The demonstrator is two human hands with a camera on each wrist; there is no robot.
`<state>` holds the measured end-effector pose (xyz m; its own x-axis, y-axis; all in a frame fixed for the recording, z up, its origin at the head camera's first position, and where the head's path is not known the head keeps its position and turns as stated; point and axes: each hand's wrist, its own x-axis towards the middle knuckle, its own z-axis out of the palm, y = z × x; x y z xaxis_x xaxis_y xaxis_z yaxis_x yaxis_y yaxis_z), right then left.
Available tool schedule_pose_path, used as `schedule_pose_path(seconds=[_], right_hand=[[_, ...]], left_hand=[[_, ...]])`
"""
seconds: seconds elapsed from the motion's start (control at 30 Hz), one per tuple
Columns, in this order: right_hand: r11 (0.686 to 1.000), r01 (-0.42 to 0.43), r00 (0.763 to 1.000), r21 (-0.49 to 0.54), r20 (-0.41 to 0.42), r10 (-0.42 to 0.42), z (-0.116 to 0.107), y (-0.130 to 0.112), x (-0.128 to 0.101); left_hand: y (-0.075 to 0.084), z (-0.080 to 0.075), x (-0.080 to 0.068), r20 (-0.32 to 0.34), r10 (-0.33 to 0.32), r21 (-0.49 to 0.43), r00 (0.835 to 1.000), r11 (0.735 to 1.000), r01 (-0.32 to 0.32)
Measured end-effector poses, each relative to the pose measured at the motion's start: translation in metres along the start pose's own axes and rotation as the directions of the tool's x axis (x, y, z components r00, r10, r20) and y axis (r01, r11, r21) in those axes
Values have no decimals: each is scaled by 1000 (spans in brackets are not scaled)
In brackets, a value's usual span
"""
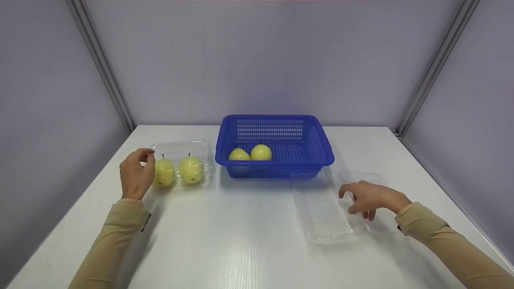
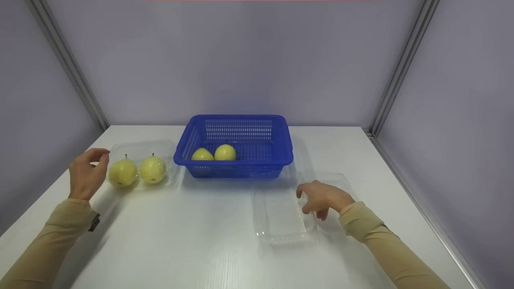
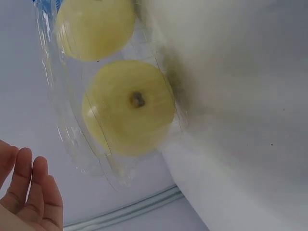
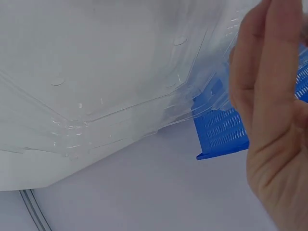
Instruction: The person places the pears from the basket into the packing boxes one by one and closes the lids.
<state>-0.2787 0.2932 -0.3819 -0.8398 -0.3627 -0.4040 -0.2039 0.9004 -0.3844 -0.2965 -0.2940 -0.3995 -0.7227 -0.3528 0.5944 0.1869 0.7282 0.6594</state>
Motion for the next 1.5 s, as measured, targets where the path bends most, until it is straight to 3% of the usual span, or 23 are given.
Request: schedule_pose_path(seconds=[0.17,0.37,0.93,1.2,1.5], right_hand=[[1000,11,1000,-1,4,-11,4,-7,5],[999,35,999,10,-2,-35,11,-17,10],[999,40,998,6,-54,-39,24,-63,21],[1000,28,997,1,-65,-28,27,-73,24],[999,42,996,6,-79,-42,31,-75,29]], left_hand=[[5,12,-4,-22,83,26,996,996,-83],[19,26,-9,2,166,44,986,985,-166],[71,66,-17,116,240,-11,964,971,-240],[103,86,-14,269,262,8,927,962,-275],[136,112,-9,435,216,37,874,966,-257]])
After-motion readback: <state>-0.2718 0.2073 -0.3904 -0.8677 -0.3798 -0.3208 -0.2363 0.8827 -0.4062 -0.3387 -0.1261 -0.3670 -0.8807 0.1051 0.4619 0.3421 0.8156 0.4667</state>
